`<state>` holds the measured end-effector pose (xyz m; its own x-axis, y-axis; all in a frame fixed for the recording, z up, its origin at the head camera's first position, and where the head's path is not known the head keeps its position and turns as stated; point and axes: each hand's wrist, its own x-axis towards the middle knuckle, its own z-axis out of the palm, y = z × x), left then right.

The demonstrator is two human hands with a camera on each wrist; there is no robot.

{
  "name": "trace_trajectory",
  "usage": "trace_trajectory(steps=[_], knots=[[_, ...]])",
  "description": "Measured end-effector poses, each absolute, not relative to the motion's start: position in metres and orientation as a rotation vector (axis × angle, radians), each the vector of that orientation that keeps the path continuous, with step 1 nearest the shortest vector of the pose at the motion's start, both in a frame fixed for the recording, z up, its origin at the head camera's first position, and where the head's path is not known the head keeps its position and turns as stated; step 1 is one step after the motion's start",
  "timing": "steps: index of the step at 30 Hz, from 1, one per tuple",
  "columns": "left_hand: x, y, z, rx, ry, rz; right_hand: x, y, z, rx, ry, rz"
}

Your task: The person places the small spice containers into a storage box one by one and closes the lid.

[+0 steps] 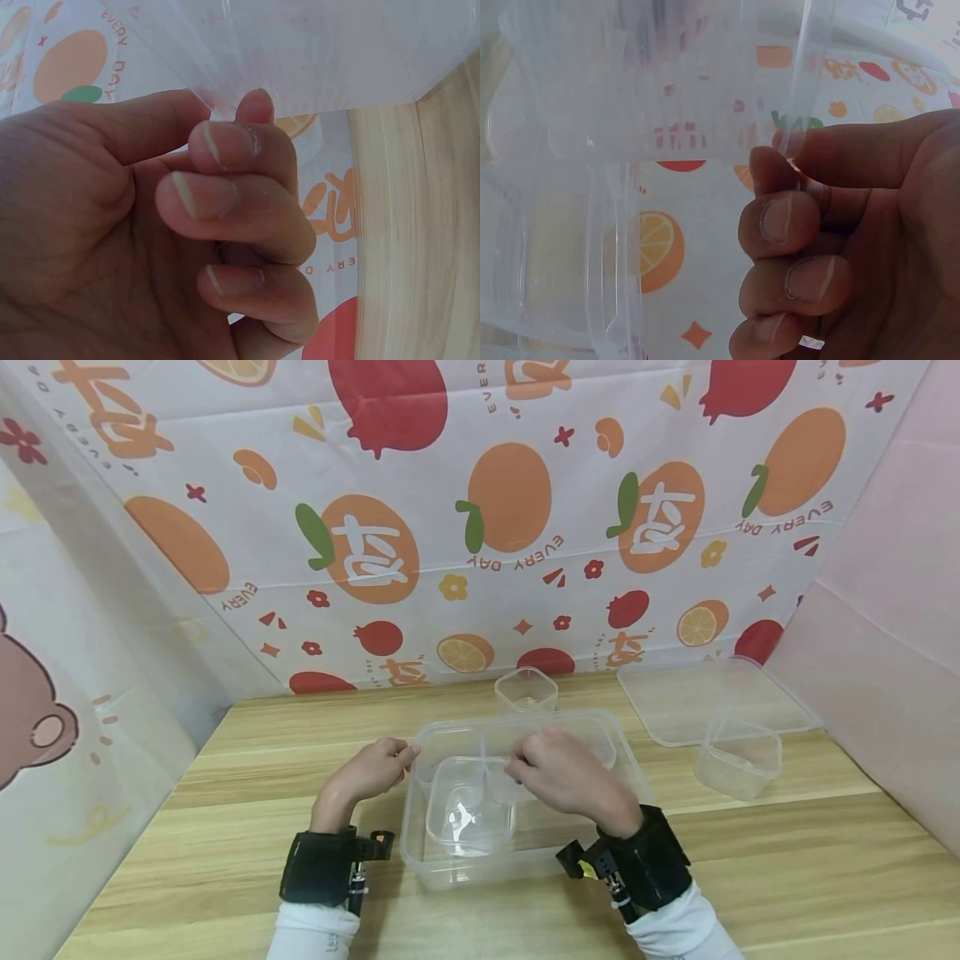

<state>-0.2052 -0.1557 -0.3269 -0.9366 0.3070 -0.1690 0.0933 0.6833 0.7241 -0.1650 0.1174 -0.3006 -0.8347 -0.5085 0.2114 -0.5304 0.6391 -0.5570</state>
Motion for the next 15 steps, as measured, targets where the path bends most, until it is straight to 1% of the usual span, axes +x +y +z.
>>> trace_trajectory(steps=[15], knots=[[-0.205, -0.155, -0.327, 0.32, 2.627, 1.098, -0.16, 0.103, -0.305, 0.908, -2.782, 0.806]])
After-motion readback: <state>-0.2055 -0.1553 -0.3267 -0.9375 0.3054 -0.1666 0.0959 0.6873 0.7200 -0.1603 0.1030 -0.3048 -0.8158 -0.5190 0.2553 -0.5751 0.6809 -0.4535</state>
